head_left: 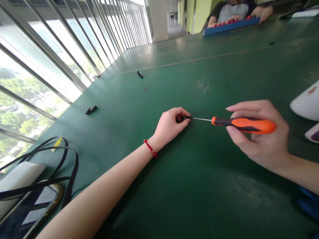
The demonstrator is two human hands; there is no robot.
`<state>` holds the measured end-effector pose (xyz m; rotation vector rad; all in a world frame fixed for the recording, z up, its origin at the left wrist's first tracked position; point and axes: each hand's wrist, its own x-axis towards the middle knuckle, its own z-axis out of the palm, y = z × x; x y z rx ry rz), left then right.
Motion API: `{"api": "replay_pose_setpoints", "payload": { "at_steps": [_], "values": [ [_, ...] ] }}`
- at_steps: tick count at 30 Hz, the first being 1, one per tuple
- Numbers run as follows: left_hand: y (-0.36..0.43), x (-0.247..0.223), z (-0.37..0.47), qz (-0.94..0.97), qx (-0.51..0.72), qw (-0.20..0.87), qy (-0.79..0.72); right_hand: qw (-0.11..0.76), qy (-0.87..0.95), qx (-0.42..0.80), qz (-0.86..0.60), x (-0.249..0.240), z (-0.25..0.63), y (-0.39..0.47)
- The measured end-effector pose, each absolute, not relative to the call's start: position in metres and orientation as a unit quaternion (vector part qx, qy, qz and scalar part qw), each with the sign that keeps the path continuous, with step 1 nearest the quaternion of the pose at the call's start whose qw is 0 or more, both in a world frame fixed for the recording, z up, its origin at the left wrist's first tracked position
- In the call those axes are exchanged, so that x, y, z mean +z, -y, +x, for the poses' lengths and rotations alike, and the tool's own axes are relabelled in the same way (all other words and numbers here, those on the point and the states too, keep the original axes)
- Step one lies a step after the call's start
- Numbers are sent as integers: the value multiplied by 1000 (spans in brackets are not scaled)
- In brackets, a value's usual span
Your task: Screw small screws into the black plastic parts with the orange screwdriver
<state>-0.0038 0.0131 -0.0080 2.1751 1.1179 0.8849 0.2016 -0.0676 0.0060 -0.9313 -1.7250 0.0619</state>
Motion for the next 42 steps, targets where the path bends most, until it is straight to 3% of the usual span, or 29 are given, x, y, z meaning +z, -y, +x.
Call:
{"api": "replay_pose_setpoints", "payload": {
  "at_steps": [2,8,14,20,26,32,37,42],
  "values": [
    [-13,-8,-4,806,327,266,-415,577,726,42,-373,6,202,66],
    [-13,-8,-4,805,330,269,-415,526,739,63,-416,8,201,69],
    [-14,-9,-4,805,328,267,-416,596,718,52,-355,4,202,65],
    [-13,-8,-4,804,331,271,-414,508,751,40,-420,8,202,69],
    [-13,-8,-4,805,329,265,-415,596,712,69,-366,4,203,65],
    [-13,-8,-4,805,330,267,-415,509,746,35,-428,6,204,68],
    [-13,-8,-4,805,330,262,-417,591,713,56,-373,3,203,66],
    [-13,-8,-4,804,332,267,-415,519,747,48,-412,6,204,67]
  ]
}}
